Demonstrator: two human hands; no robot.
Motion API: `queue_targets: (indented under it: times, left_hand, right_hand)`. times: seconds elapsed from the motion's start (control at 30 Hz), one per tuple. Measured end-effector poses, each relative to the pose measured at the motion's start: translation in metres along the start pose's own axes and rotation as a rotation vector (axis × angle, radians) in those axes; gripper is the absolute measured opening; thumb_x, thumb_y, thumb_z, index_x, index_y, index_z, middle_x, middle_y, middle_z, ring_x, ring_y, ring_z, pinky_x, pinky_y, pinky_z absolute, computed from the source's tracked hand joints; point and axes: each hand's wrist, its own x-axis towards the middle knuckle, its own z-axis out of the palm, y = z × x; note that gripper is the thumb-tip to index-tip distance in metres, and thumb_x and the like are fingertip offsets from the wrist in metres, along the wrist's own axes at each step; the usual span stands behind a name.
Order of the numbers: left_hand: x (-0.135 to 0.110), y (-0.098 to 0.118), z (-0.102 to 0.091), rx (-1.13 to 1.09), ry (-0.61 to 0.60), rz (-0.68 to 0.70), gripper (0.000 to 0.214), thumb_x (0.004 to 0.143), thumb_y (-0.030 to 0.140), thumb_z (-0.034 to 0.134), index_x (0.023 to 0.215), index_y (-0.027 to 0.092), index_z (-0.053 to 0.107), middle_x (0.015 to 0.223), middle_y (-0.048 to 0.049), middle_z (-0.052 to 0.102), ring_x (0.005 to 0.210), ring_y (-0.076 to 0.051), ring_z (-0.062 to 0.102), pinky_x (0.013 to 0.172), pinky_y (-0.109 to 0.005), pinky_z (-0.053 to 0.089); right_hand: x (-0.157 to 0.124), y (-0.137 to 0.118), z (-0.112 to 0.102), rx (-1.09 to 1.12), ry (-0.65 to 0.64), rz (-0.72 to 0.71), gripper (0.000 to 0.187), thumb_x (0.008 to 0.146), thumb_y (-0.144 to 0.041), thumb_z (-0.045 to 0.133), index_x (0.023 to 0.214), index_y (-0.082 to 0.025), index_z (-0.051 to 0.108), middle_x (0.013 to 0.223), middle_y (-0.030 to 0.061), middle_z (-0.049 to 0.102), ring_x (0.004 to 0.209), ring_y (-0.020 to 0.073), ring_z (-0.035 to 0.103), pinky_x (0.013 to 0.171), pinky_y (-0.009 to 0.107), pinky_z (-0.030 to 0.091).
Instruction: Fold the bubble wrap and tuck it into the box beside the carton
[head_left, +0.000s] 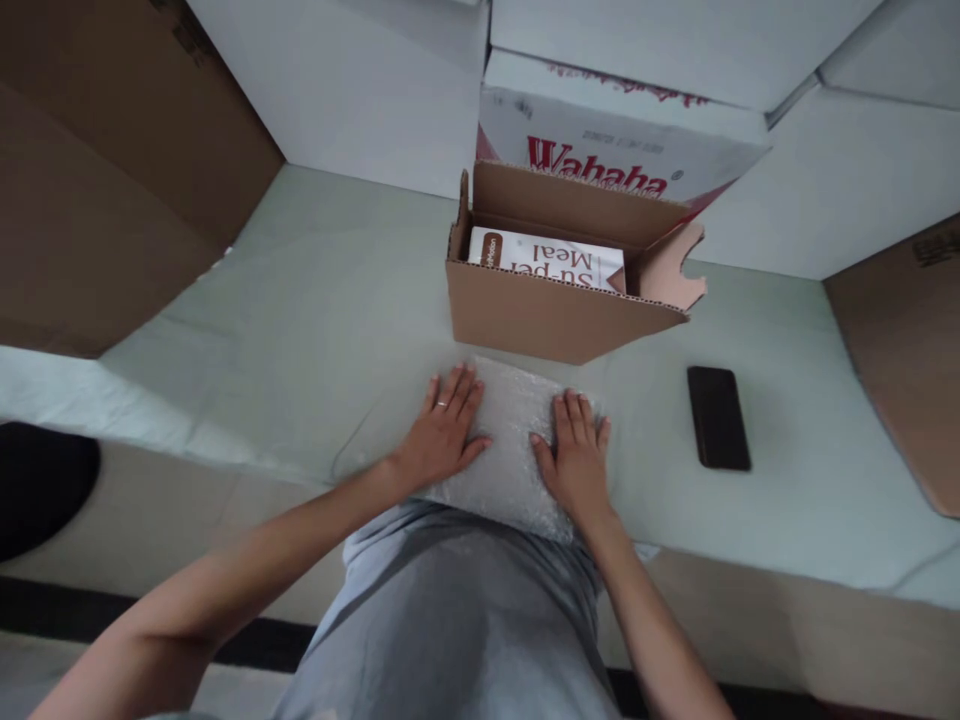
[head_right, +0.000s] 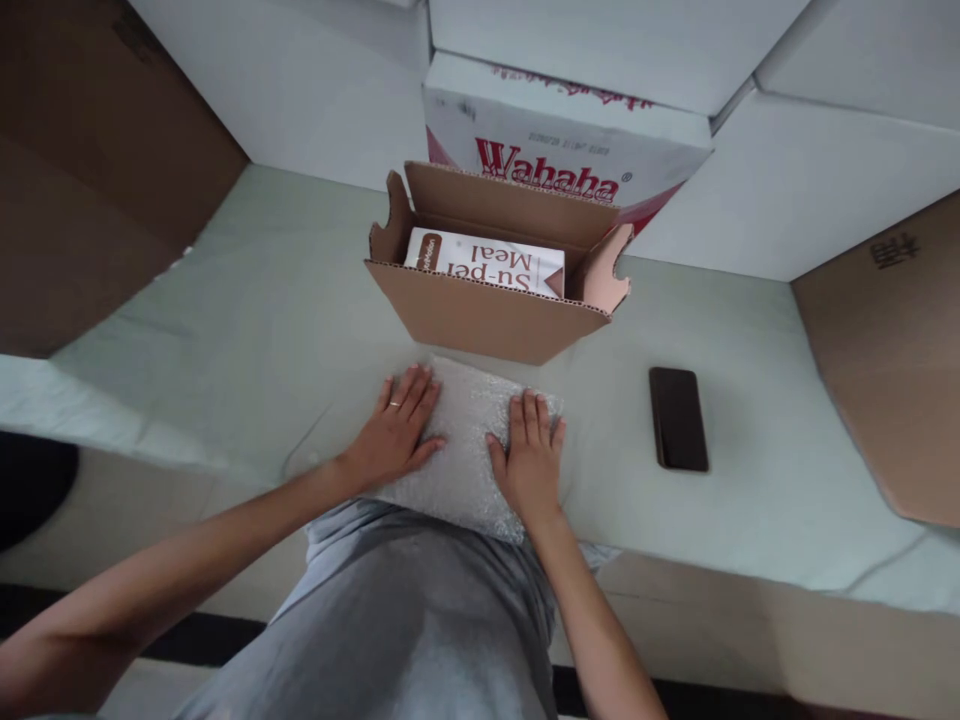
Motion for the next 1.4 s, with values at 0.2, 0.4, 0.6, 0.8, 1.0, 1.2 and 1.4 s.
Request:
queue_targets:
  times: [0.2,0.4,0.6,0.8,1.0,1.2,1.4]
  left_hand:
    - [0.015,0.006,0.0,-0.05,-0.116,0.19,0.068,0.088,0.047,0.046,0.143,0.011,0.028,0.153,-0.0171,0.02,0.143,-0.03,0.011,0.115,-0.049,0.014]
    - [-0.008,-0.006,-0.017,-0.123,-0.19,0.29,0.058,0.092,0.037,0.042,0.142,0.01,0.029,0.152,-0.0164,0.024,0.144,-0.026,0.009,0.116,-0.046,0.016]
    - [-0.04,-0.011,-0.028,-0.239,-0.287,0.487,0.07,0.085,0.047,0.053,0.14,0.011,0.033,0.148,-0.0189,0.033,0.142,-0.029,0.021,0.115,-0.046,0.023]
    - [-0.042,-0.007,-0.022,-0.291,-0.057,0.448,0.024,0.088,0.019,0.047,0.107,0.013,0.061,0.117,-0.0144,0.063,0.123,-0.023,0.05,0.106,-0.038,0.041]
    - [-0.039,-0.002,-0.024,-0.362,-0.017,0.401,0.043,0.083,0.044,0.059,0.11,0.01,0.059,0.108,-0.0157,0.066,0.111,-0.026,0.058,0.097,-0.04,0.049]
    - [-0.041,-0.006,-0.021,-0.553,0.0,0.223,0.024,0.091,0.018,0.045,0.109,0.016,0.06,0.105,-0.0105,0.067,0.105,-0.019,0.06,0.092,-0.037,0.05]
    - [-0.028,0.001,-0.019,-0.635,0.025,-0.086,0.028,0.093,0.025,0.041,0.108,0.017,0.063,0.1,-0.0082,0.07,0.091,-0.018,0.065,0.082,-0.031,0.052]
  right_hand:
    - [0.013,0.0,-0.002,-0.017,-0.108,-0.222,0.057,0.093,-0.042,0.038,0.146,-0.024,0.025,0.153,0.0095,0.024,0.143,0.0264,0.015,0.112,0.058,0.008]
    - [0.028,0.011,-0.005,-0.053,-0.084,-0.214,0.054,0.094,-0.038,0.037,0.144,-0.021,0.028,0.153,0.0113,0.025,0.143,0.0261,0.016,0.113,0.058,0.005]
    - [0.025,0.017,-0.022,0.064,-0.011,-0.309,0.048,0.092,-0.035,0.042,0.138,-0.019,0.039,0.147,0.013,0.037,0.141,0.0255,0.023,0.114,0.054,0.016]
    - [-0.012,0.019,-0.044,0.251,-0.189,-0.505,0.071,0.079,-0.046,0.062,0.139,-0.017,0.036,0.145,0.0156,0.037,0.138,0.0286,0.028,0.11,0.051,0.031]
    - [-0.033,0.022,-0.043,0.287,-0.296,-0.414,0.039,0.085,-0.016,0.051,0.125,-0.017,0.053,0.143,0.0133,0.042,0.137,0.0244,0.033,0.108,0.047,0.037]
    - [-0.026,0.037,-0.042,0.552,-0.14,-0.273,0.016,0.086,-0.017,0.054,0.099,-0.022,0.062,0.11,0.008,0.065,0.11,0.0192,0.058,0.094,0.038,0.05]
    - [-0.031,0.049,-0.026,0.554,0.083,0.095,0.027,0.084,-0.03,0.058,0.111,-0.022,0.057,0.108,0.0084,0.065,0.099,0.0195,0.063,0.087,0.036,0.052]
